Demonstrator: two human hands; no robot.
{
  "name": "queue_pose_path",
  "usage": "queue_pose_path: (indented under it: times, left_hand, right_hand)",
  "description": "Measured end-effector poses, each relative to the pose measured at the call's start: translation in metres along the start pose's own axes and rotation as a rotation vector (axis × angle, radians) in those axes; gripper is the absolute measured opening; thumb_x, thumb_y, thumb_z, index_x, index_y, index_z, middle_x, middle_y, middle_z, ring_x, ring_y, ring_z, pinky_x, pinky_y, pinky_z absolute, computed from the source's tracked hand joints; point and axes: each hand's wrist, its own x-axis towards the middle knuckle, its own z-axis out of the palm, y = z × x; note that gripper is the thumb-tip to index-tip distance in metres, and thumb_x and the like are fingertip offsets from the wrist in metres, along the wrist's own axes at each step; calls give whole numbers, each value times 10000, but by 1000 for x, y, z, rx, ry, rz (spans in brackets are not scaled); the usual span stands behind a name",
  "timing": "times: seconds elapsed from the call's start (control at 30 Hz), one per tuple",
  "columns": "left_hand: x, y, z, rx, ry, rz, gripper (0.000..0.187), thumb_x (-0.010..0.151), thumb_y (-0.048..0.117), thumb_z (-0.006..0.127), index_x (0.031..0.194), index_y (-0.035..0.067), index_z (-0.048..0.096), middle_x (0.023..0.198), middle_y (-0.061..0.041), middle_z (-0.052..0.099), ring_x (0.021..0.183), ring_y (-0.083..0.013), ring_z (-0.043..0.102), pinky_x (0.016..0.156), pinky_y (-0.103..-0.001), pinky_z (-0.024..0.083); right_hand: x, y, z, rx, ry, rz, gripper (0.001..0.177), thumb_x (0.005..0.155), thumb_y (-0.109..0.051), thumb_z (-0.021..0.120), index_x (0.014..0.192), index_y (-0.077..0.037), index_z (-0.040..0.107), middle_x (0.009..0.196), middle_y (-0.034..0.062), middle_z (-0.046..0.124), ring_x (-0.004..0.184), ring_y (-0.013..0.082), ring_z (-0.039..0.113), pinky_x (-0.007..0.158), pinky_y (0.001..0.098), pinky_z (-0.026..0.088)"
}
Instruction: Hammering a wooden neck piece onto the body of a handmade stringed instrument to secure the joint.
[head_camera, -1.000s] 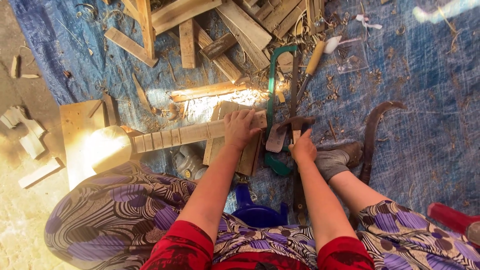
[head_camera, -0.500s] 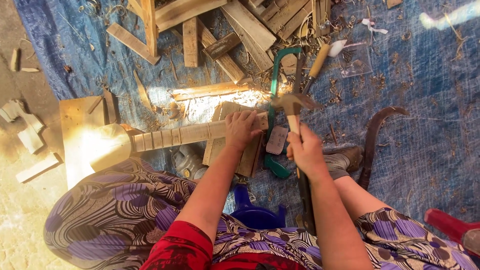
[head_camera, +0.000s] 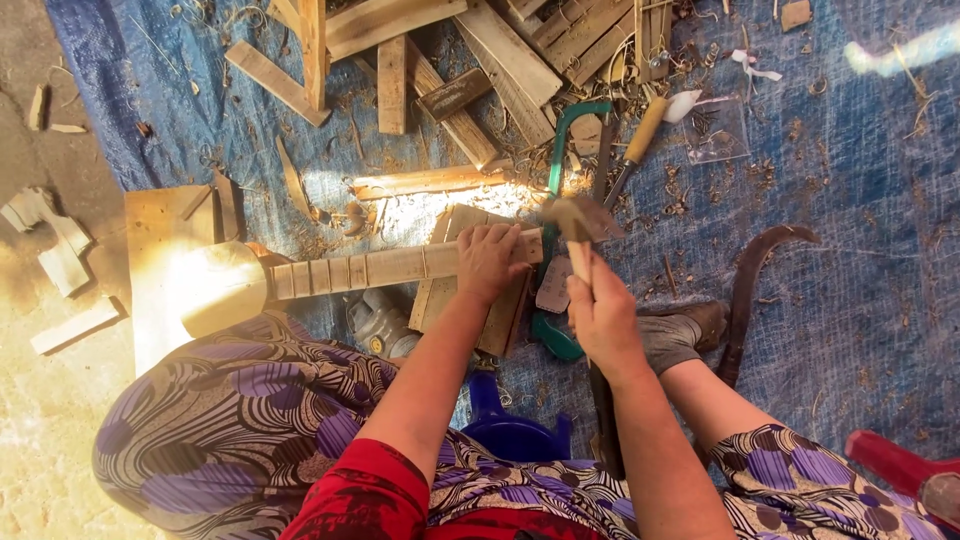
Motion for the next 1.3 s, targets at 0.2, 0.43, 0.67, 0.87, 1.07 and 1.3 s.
queue_pose_path:
  times: [0.2,0.43,0.67,0.87,1.07,1.3]
  left_hand:
    - [1,-1,3,23,11,8,700,832,574,756,1433,258,589,1334,46,621,1294,-196,524,1162,-513,280]
    - [3,0,-4,9,-3,-6,717,844,547,768,1458,233,572,1358,30,607,1310,-208,509,1184,-531,249]
    - [1,3,-12,5,-40,-8,711,865,543,763,1472,229,565,1374,12,608,1331,-233,510,1193,-559,252]
    - [4,1,-6,-4,-65,-19,698,882,550,755,1476,241,555,1385,2,590,1350,-238,494,1204,-574,228]
    - [-1,12,-35,1,-97,-41,640,911,522,731,1458,231,572,1402,-12,608,1370,-259,505,1202,-581,239]
    - [6,5,-21,4,-88,-33,674,898,551,722,1472,237,560,1408,1,599,1353,-248,506,1204,-587,230]
  right_hand:
    - [-4,-17,4,70,212,-118,455,1082,-152,477,1444,121,437,713,160,685,491,202,667,403,305,562]
    - [6,62,55,-200,58,-26,407,1071,-171,540,1415,45,513,1108,326,674,919,499,699,680,560,649]
    - [-20,-24,11,-35,253,-161,457,1043,-139,530,1485,-25,512,627,103,677,518,228,675,439,295,547]
    - [-21,63,52,-214,70,-47,431,1076,-229,524,1477,-73,540,1255,248,686,1047,412,699,804,529,638]
    - [-23,70,46,-259,152,-82,456,1050,-221,613,1451,-13,553,1214,261,693,1047,413,695,784,502,641]
    - [-31,20,22,-495,466,-637,315,1001,-197,689,1240,6,720,997,142,750,440,173,506,445,263,458]
